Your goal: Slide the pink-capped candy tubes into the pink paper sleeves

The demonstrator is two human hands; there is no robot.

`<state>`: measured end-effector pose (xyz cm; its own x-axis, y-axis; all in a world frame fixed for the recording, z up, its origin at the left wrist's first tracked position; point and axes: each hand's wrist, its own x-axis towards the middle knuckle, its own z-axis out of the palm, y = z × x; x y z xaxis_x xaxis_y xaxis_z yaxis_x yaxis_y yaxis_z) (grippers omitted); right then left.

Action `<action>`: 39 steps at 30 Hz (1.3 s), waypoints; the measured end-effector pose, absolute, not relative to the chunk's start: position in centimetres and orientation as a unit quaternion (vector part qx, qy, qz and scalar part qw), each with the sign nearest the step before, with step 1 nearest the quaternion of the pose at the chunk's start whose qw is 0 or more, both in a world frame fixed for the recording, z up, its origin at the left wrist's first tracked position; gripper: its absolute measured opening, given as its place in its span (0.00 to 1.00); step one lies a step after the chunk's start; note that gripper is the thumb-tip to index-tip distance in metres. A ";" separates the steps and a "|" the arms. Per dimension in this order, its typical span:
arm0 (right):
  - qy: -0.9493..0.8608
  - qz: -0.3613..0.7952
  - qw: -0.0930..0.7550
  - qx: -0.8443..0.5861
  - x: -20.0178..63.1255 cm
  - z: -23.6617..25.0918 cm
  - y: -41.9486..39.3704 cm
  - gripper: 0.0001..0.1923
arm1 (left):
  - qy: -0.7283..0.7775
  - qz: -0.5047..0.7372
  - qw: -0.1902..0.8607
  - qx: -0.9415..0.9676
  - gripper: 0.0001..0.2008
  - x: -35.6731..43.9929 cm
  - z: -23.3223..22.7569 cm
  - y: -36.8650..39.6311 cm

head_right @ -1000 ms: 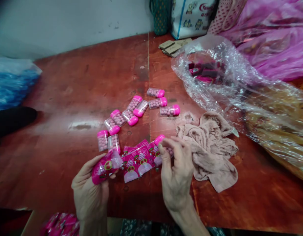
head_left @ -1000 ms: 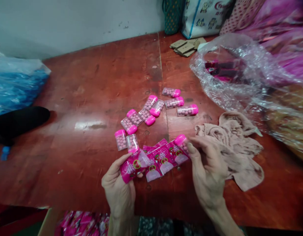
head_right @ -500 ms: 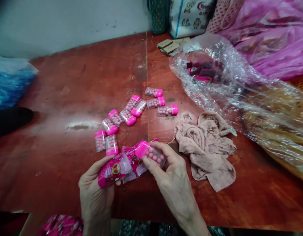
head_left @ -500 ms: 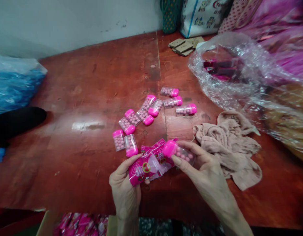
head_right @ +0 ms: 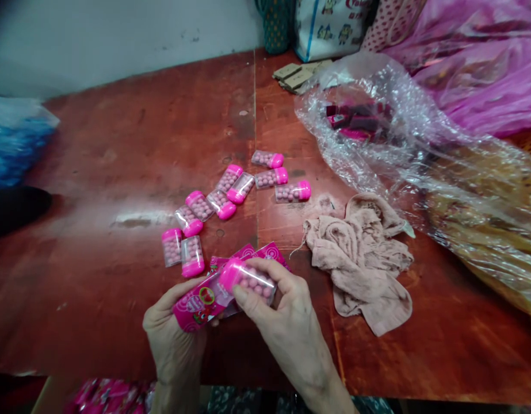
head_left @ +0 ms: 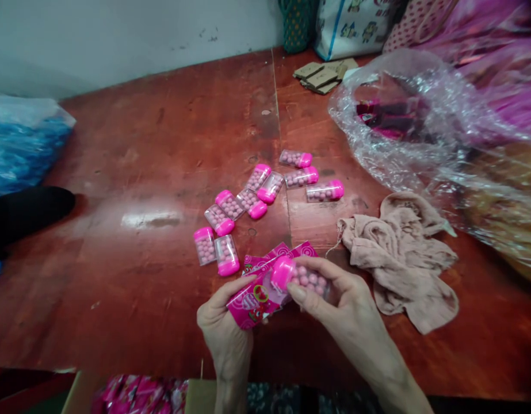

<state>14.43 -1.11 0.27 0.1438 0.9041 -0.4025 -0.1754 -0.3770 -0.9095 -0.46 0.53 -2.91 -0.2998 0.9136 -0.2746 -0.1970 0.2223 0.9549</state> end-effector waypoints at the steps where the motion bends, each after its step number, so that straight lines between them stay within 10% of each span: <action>1: -0.320 0.590 0.448 -0.591 14.6 0.3 -1.1 0.13 | 0.594 0.546 0.505 0.304 0.09 -0.5 -2.9 0.5; 12: -0.424 0.694 0.295 -0.502 18.4 -0.6 -0.8 0.18 | 0.586 0.437 0.577 0.363 0.07 -1.2 -2.5 1.2; 39: -0.468 0.625 0.371 -0.503 16.9 -1.3 0.0 0.16 | 0.573 0.429 0.639 0.281 0.04 -1.1 -2.6 1.8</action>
<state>16.86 -0.04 -1.27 -0.2193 0.9343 -0.2810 0.0064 -0.2867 -0.9580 -1.09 1.84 -2.58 -0.0249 0.8699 -0.4926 -0.2266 0.4750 0.8503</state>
